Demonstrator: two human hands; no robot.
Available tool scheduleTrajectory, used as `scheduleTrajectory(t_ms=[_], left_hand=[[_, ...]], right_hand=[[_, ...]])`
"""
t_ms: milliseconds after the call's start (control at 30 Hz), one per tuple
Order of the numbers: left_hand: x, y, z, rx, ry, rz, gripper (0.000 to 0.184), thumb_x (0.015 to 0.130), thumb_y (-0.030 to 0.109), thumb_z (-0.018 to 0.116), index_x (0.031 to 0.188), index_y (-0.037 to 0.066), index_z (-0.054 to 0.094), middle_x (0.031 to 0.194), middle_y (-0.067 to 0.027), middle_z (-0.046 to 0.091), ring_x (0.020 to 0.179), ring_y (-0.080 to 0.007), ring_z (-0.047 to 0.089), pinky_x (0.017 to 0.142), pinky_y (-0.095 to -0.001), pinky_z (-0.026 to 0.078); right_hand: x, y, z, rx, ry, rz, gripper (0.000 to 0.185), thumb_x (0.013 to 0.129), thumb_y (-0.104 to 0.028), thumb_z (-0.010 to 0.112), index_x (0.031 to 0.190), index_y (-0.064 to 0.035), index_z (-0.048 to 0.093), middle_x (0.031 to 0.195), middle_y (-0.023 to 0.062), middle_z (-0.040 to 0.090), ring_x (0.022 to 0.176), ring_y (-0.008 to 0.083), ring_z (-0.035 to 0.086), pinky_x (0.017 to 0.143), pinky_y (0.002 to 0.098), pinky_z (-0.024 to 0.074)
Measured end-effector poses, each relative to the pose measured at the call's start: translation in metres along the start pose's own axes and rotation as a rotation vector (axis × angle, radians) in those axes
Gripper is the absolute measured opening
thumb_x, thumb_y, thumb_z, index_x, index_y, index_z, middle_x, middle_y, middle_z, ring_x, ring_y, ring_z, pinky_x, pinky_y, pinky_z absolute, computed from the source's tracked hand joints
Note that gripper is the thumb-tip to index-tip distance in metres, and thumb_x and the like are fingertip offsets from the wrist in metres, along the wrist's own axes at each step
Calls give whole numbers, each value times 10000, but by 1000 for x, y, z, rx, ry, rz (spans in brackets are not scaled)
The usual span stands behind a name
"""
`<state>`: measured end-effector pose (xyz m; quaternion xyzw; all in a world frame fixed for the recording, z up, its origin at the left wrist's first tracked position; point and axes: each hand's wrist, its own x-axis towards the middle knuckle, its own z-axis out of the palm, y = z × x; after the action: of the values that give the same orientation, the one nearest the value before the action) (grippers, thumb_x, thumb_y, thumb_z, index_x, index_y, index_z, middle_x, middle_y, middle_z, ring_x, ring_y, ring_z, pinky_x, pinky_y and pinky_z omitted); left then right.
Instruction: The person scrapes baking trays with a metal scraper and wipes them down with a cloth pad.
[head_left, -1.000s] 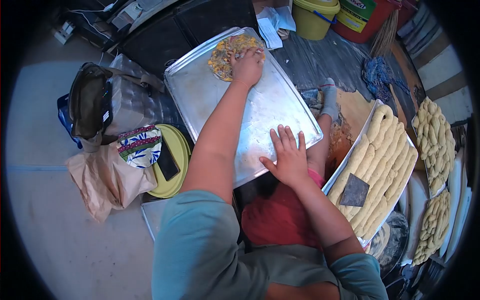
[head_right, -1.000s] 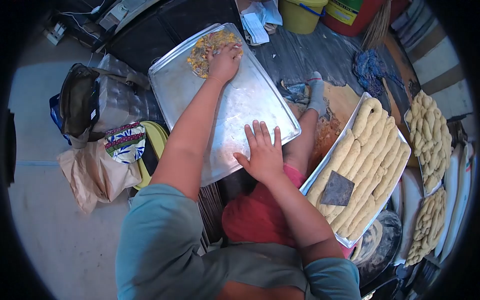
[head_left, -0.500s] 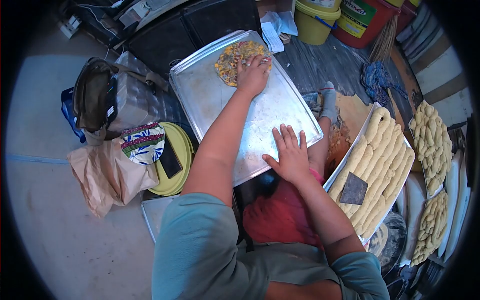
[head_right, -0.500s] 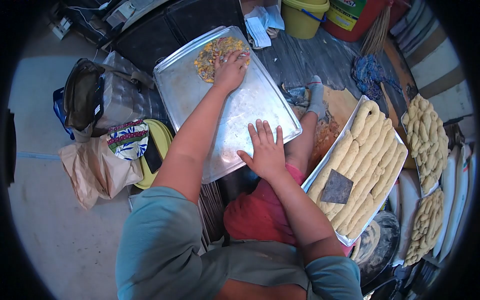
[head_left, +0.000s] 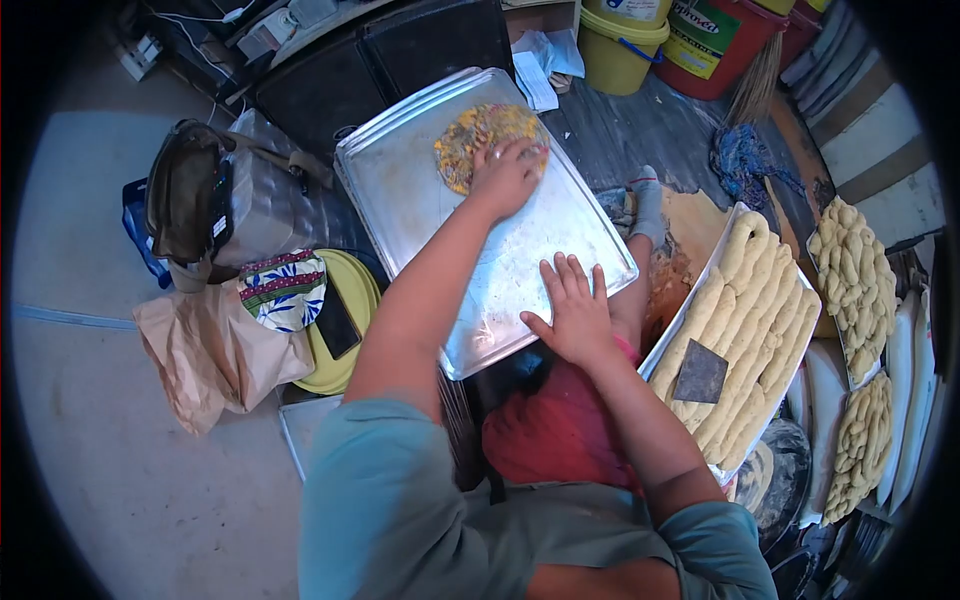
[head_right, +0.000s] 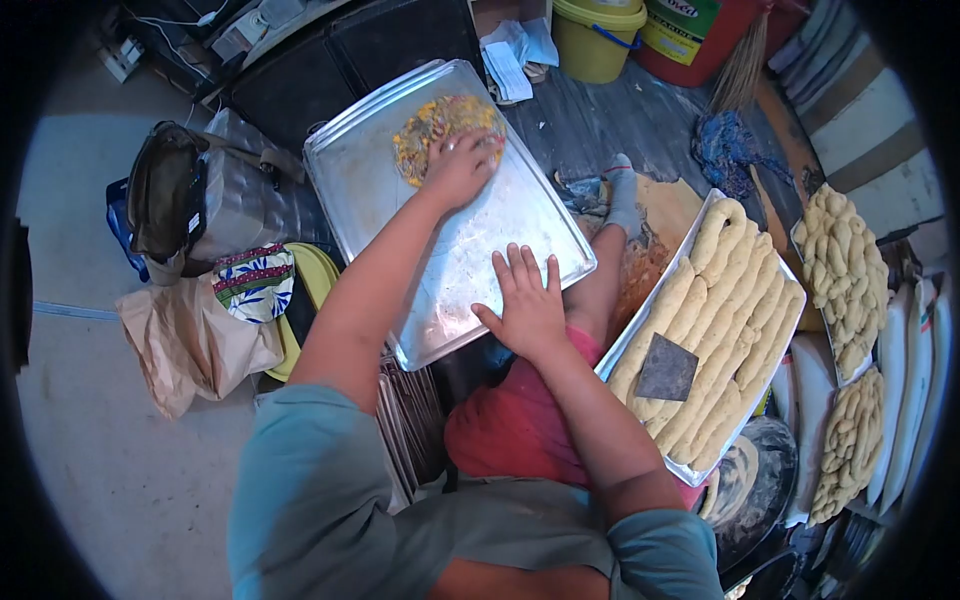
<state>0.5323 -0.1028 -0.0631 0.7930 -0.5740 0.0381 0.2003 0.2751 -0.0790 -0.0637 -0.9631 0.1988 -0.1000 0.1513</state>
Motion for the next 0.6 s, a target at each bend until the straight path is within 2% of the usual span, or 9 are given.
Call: scheduleTrajectory(t_ms=[67,133,233,267,333,433,500,600], left_hand=[[-35,17,-21,-24,-116,70,327,907,330,529,1188,213,650,1371,-31,489,1317,-270,376,1069,-544,186],[-67,21,-36,-134,-250,165,306,916,323,528,1156,198,669,1304,-46,535,1251,-271,447,1041,-496,270],[-112,33,-59,-328,-391,29,314,920,306,532,1189,194,648,1229,-60,569,1184,-269,502,997,-441,348],[-124,42,-72,-213,-334,-1,354,917,292,544,1255,206,604,1172,-70,589,1145,-283,527,975,-422,385],[-135,39,-76,10,-340,-98,439,912,360,541,1333,236,538,1274,-106,542,1229,-309,471,1040,-507,315],[-128,7,-62,336,-82,-140,524,925,489,466,1401,269,453,1405,-136,441,1343,-348,350,1089,-596,204],[-101,-38,-60,351,-108,-341,582,926,589,389,1433,305,403,1506,-143,321,1418,-356,223,1115,-615,96],[-66,-96,-61,402,-25,-541,604,936,602,348,1446,281,386,1521,-151,292,1415,-366,227,1116,-612,92]], right_hand=[[-1,0,0,4,13,-7,786,861,-573,517,1440,-66,353,1479,183,346,1402,309,275,1145,541,74],[-3,1,0,3,22,-9,781,864,-573,515,1436,-66,358,1479,182,345,1402,310,276,1145,534,79],[-3,0,0,4,27,-6,777,863,-572,518,1431,-63,367,1476,184,350,1399,311,282,1145,534,81],[-2,0,-2,6,26,-5,775,863,-570,520,1430,-62,370,1475,184,351,1399,311,284,1145,533,82],[-1,-1,-3,6,21,-5,775,863,-567,524,1430,-62,370,1475,185,352,1398,312,286,1145,533,83],[3,-2,0,6,30,-4,777,857,-566,531,1427,-61,376,1471,184,360,1394,312,293,1144,538,86],[9,-1,4,10,60,-10,778,847,-568,538,1416,-57,396,1458,182,378,1387,309,304,1141,547,89],[17,-3,6,16,73,-15,778,845,-563,544,1419,-61,392,1461,182,375,1388,310,303,1143,545,86]])
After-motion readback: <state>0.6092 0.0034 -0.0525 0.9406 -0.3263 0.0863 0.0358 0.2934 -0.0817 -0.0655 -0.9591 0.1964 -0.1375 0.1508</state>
